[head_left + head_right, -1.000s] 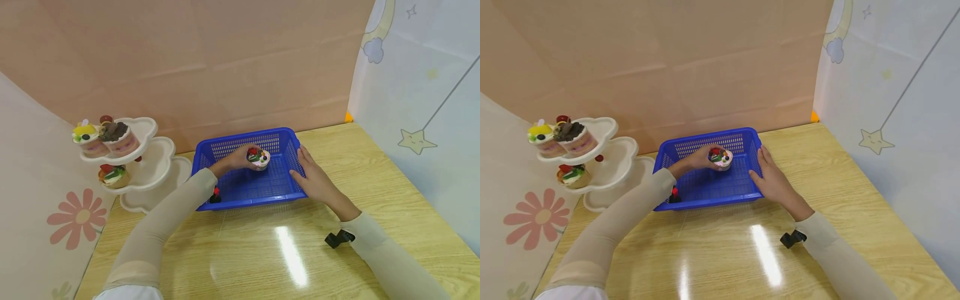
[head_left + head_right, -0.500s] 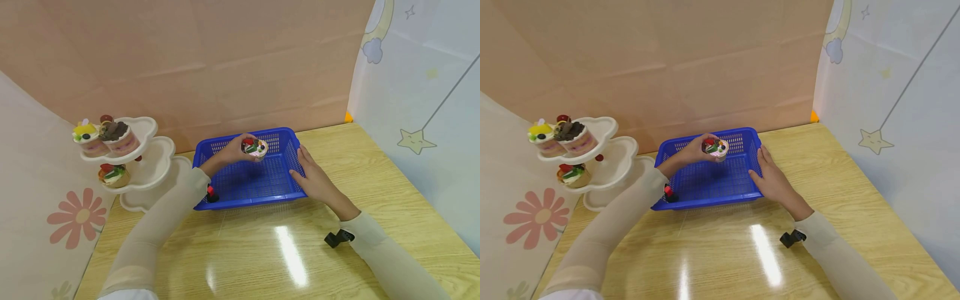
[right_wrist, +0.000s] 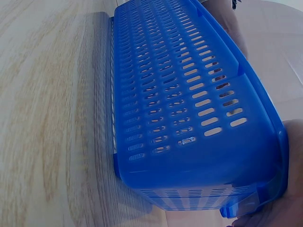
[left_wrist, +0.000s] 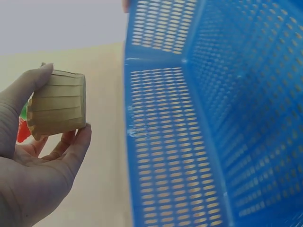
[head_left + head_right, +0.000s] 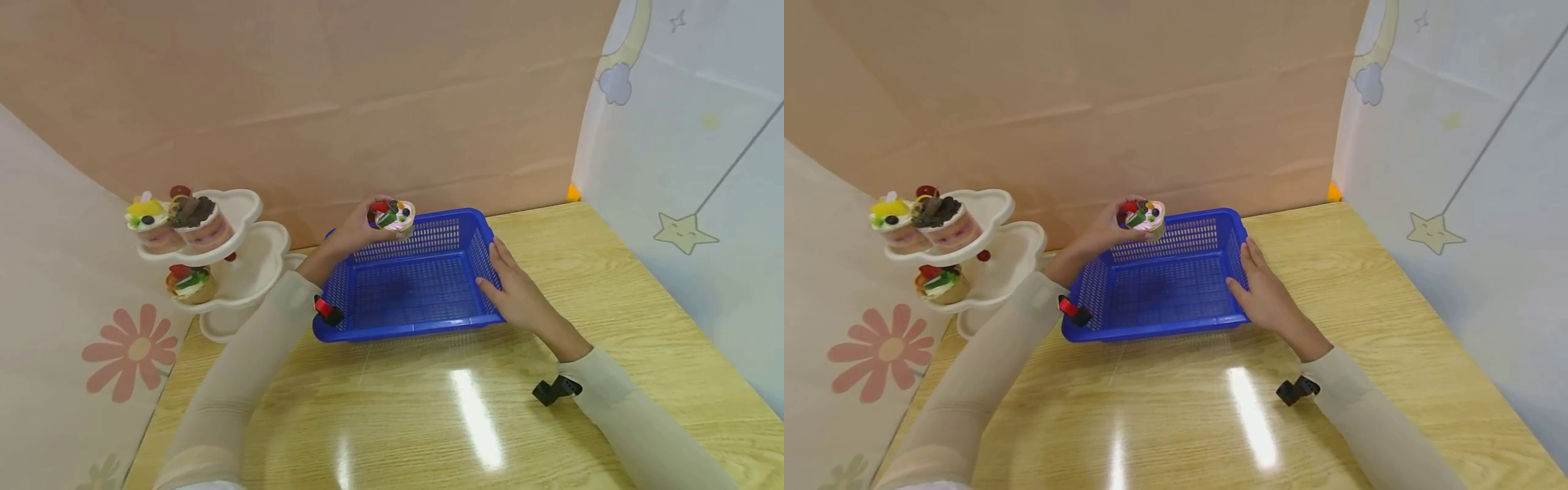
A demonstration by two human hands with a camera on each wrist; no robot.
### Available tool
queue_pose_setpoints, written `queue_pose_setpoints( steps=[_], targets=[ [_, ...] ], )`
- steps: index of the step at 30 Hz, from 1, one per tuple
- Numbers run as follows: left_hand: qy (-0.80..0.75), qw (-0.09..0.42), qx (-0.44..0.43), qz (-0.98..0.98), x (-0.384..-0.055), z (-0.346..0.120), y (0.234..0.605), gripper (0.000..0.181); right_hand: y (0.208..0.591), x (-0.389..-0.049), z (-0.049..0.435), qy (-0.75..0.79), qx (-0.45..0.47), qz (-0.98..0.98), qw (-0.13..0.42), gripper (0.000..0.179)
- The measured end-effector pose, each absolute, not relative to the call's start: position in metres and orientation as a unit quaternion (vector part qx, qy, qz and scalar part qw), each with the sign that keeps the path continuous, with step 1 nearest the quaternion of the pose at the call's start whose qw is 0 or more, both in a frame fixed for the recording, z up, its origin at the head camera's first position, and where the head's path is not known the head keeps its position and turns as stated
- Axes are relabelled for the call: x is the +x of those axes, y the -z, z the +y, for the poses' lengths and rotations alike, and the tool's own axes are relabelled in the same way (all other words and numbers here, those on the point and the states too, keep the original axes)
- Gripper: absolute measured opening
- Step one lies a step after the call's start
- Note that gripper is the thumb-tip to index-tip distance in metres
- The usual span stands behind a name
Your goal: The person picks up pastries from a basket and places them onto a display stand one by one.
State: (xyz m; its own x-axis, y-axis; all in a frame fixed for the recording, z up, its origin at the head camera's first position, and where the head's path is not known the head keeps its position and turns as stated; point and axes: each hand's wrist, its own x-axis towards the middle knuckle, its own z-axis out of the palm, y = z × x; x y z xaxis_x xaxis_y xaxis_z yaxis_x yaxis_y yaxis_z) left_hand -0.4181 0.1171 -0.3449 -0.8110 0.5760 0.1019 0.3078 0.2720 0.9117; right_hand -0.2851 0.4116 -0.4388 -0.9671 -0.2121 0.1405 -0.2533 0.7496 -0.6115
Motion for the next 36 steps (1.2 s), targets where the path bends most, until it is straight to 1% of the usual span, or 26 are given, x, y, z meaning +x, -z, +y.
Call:
queue_pose_setpoints(
  steps=[4,10,14,19,26,31,36],
  targets=[
    [-0.545,0.100,0.276,0.786,-0.415,0.107,0.334,0.065,0.439,-0.285,0.411,-0.332,0.123,-0.935,0.029,0.072],
    [-0.551,0.066,0.244,0.795,-0.414,0.090,0.336,0.070,0.438,-0.284,0.411,-0.332,0.123,-0.935,0.027,0.072],
    [-0.542,0.042,0.239,0.805,-0.407,0.077,0.334,0.070,0.438,-0.283,0.411,-0.330,0.125,-0.935,0.028,0.072],
    [-0.542,0.040,0.219,0.810,-0.392,0.063,0.328,0.067,0.439,-0.283,0.412,-0.332,0.123,-0.935,0.024,0.072],
    [-0.537,0.037,0.199,0.819,-0.359,0.046,0.311,0.064,0.440,-0.282,0.411,-0.331,0.121,-0.935,0.021,0.072],
    [-0.543,0.021,0.186,0.819,-0.350,0.031,0.315,0.065,0.438,-0.283,0.411,-0.337,0.120,-0.933,0.025,0.073],
    [-0.542,0.000,0.168,0.824,-0.355,0.008,0.334,0.068,0.438,-0.284,0.411,-0.335,0.124,-0.933,0.027,0.072]
  ],
)
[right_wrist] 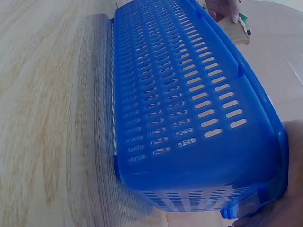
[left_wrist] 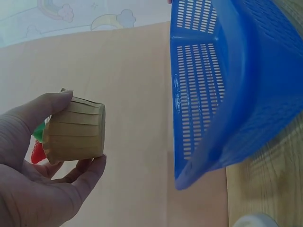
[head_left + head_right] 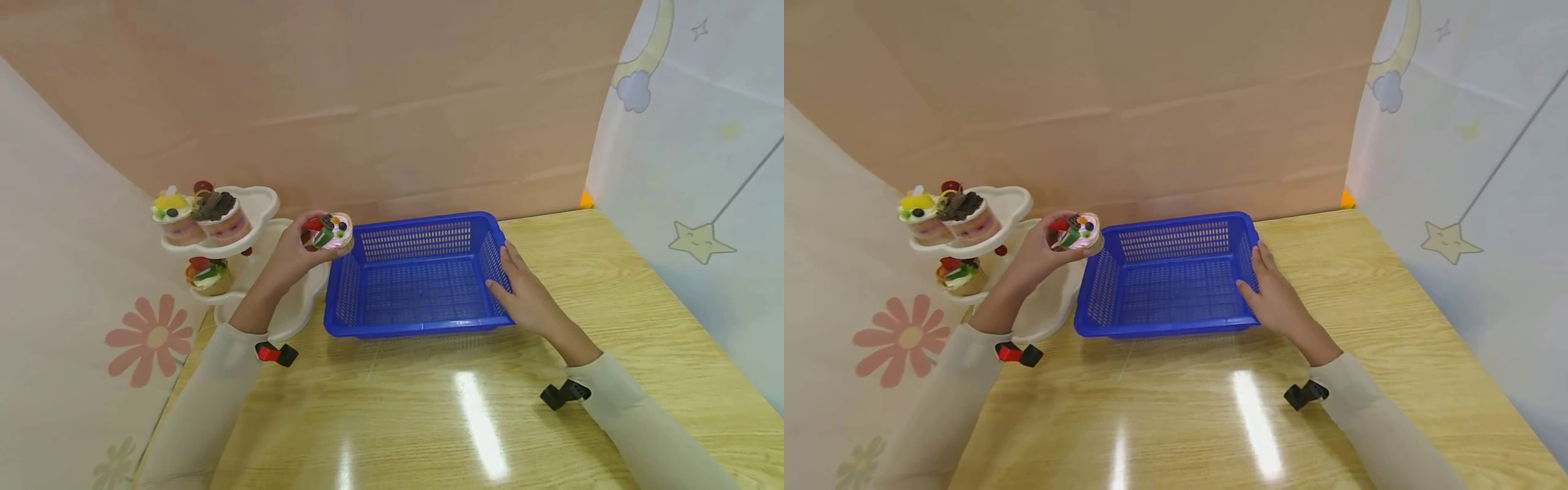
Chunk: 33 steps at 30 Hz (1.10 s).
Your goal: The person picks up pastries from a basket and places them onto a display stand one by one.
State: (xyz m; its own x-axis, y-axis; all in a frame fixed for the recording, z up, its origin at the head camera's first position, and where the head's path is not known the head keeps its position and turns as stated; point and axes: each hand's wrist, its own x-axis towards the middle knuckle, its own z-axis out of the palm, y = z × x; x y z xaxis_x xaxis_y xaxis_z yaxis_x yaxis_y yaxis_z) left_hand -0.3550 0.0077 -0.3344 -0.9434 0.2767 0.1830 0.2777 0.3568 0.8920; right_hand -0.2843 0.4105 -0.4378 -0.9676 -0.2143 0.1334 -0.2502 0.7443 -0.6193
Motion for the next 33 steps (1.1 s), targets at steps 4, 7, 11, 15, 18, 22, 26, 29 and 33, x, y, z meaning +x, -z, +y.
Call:
queue_pose_setpoints(
  steps=[4,7,11,15,18,22,26,29,33],
  targets=[
    [0.521,0.013,-0.150,-0.840,-0.353,-0.008,0.342,0.068,0.438,-0.285,0.411,-0.334,0.126,-0.934,0.026,0.072],
    [0.523,0.008,-0.138,-0.841,-0.344,-0.016,0.339,0.069,0.439,-0.285,0.412,-0.331,0.126,-0.935,0.024,0.072],
    [0.523,-0.001,-0.122,-0.844,-0.330,-0.024,0.332,0.072,0.439,-0.285,0.412,-0.327,0.125,-0.936,0.025,0.072],
    [0.516,0.004,-0.101,-0.851,-0.328,-0.038,0.335,0.072,0.439,-0.285,0.412,-0.324,0.128,-0.937,0.027,0.072],
    [0.499,0.010,-0.087,-0.862,-0.331,-0.051,0.344,0.073,0.439,-0.285,0.411,-0.324,0.129,-0.937,0.028,0.072],
    [0.474,0.010,-0.077,-0.877,-0.331,-0.063,0.355,0.076,0.439,-0.285,0.411,-0.328,0.129,-0.935,0.030,0.072],
    [0.471,0.008,-0.066,-0.880,-0.325,-0.069,0.357,0.078,0.438,-0.285,0.411,-0.328,0.128,-0.935,0.024,0.072],
    [0.483,0.012,-0.062,-0.873,-0.320,-0.072,0.354,0.076,0.437,-0.285,0.411,-0.328,0.126,-0.936,0.021,0.072],
    [0.489,0.032,-0.065,-0.870,-0.319,-0.076,0.353,0.070,0.437,-0.285,0.411,-0.335,0.129,-0.933,0.024,0.072]
  ],
)
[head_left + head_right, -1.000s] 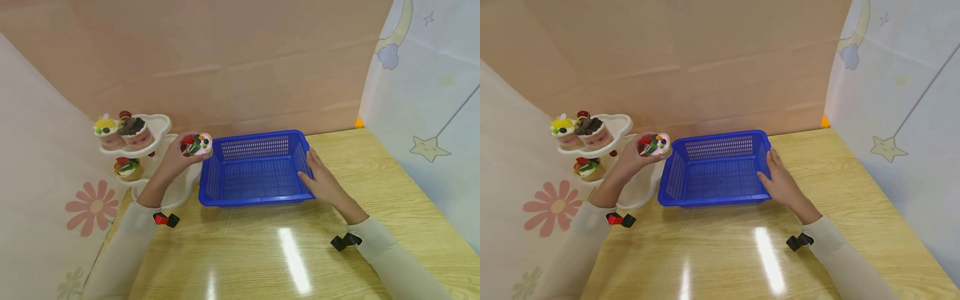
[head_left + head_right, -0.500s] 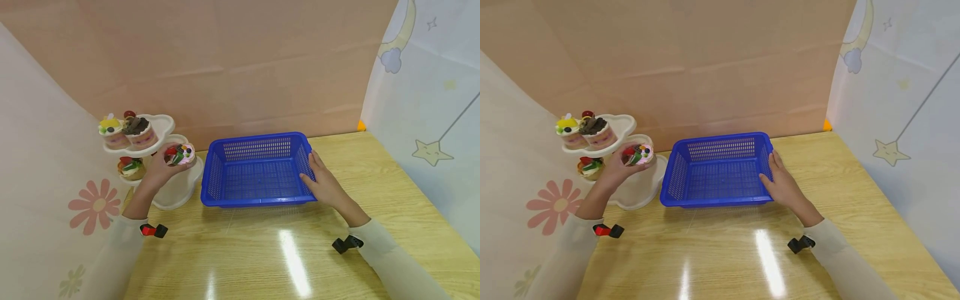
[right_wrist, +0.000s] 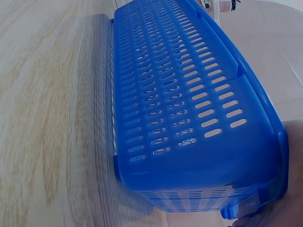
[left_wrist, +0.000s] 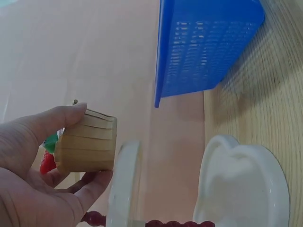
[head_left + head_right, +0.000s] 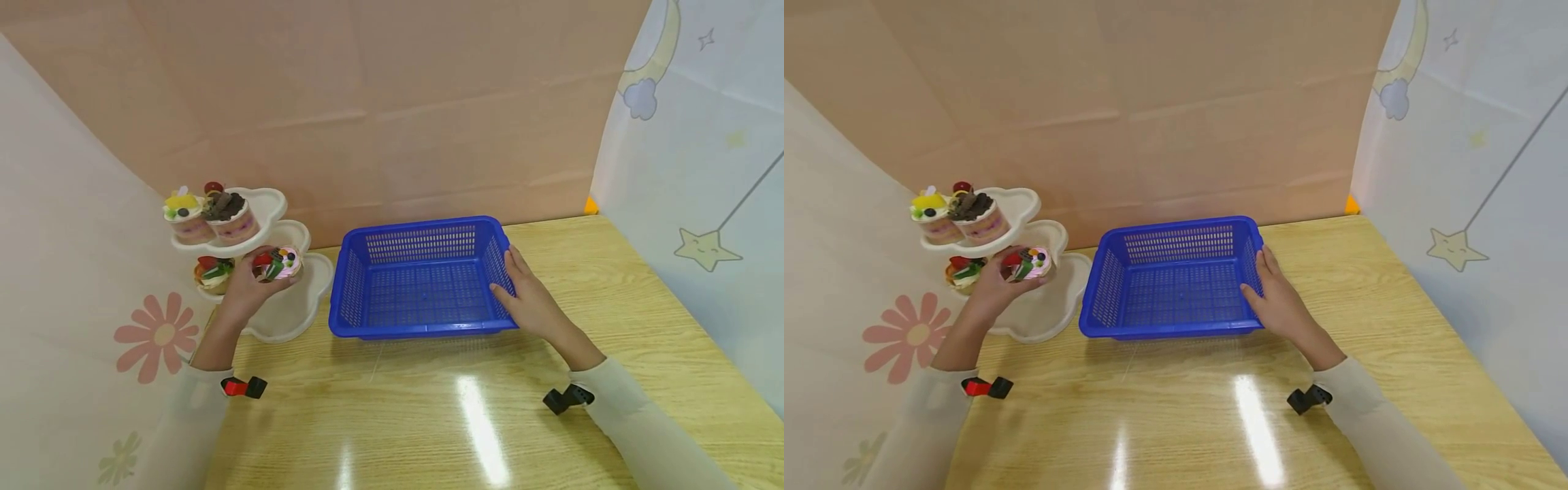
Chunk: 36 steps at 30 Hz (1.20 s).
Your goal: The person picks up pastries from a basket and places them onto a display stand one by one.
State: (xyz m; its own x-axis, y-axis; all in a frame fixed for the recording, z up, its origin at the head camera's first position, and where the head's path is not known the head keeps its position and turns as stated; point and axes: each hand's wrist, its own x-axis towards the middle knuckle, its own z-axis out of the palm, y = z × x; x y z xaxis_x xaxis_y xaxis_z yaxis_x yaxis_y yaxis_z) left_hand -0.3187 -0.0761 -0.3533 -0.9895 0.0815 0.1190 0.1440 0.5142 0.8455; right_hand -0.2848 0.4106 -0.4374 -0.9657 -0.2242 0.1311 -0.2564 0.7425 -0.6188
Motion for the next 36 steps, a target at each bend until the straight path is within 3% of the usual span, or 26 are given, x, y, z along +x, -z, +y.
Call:
queue_pose_setpoints(
  steps=[14,20,36],
  targets=[
    [0.414,0.130,-0.022,-0.901,-0.326,-0.086,0.371,0.078,0.437,-0.285,0.411,-0.340,0.131,-0.931,0.032,0.071],
    [0.378,0.171,0.001,-0.910,-0.327,-0.084,0.374,0.073,0.438,-0.285,0.411,-0.345,0.136,-0.928,0.033,0.071],
    [0.372,0.168,0.007,-0.913,-0.329,-0.087,0.379,0.081,0.438,-0.285,0.412,-0.349,0.140,-0.926,0.027,0.071]
  ],
)
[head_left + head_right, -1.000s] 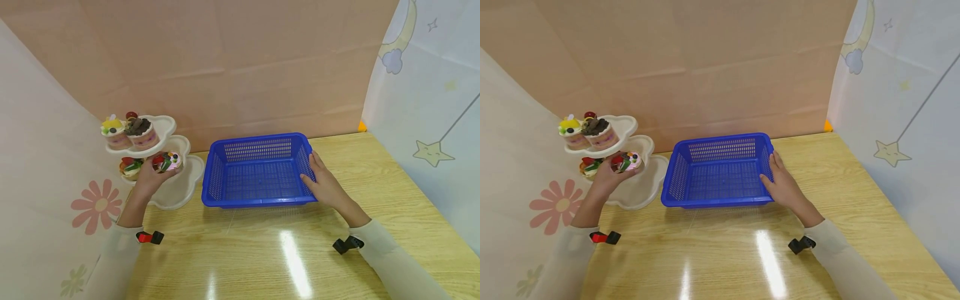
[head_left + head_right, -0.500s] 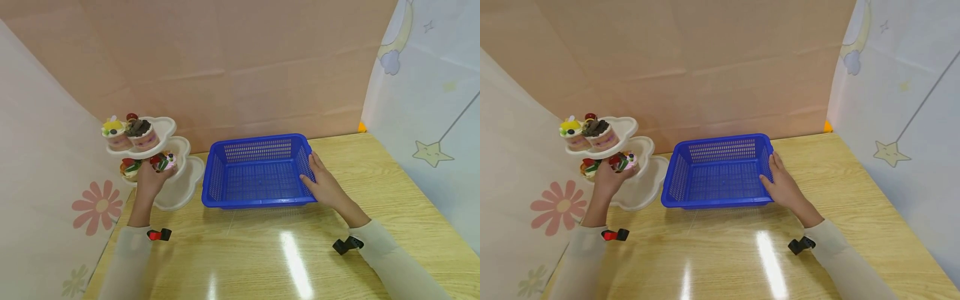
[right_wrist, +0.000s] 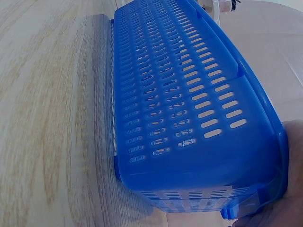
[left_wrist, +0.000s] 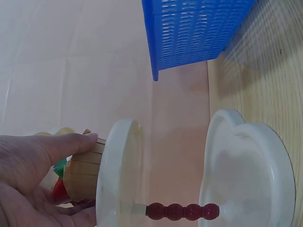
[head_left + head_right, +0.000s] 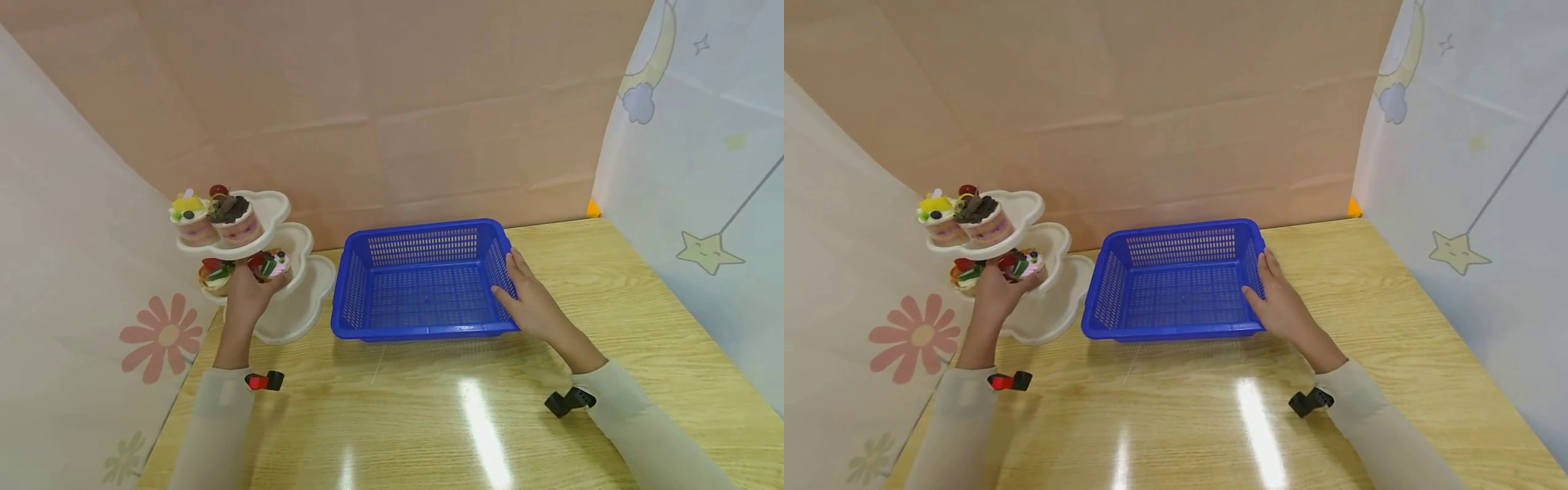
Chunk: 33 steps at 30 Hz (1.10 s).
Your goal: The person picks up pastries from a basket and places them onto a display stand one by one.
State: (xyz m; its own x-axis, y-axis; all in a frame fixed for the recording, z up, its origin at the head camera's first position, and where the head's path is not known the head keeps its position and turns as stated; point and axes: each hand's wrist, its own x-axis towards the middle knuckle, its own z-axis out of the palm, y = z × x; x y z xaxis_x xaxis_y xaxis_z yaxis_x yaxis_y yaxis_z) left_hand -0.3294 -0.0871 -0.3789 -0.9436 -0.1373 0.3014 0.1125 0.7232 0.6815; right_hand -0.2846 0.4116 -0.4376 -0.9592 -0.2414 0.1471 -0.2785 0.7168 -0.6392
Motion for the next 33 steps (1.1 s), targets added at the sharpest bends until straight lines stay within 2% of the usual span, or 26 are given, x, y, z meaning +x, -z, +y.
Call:
queue_pose_setpoints(
  steps=[12,21,26,33],
  targets=[
    [0.388,0.174,-0.013,-0.905,-0.328,-0.087,0.381,0.083,0.436,-0.285,0.411,-0.341,0.139,-0.929,0.030,0.070],
    [0.372,0.197,-0.016,-0.907,-0.313,-0.084,0.379,0.079,0.439,-0.284,0.411,-0.339,0.132,-0.931,0.026,0.071],
    [0.390,0.176,-0.003,-0.904,-0.303,-0.083,0.376,0.076,0.439,-0.284,0.411,-0.339,0.132,-0.931,0.024,0.071],
    [0.375,0.156,0.007,-0.914,-0.285,-0.088,0.373,0.090,0.442,-0.286,0.411,-0.349,0.139,-0.926,0.031,0.073]
  ],
)
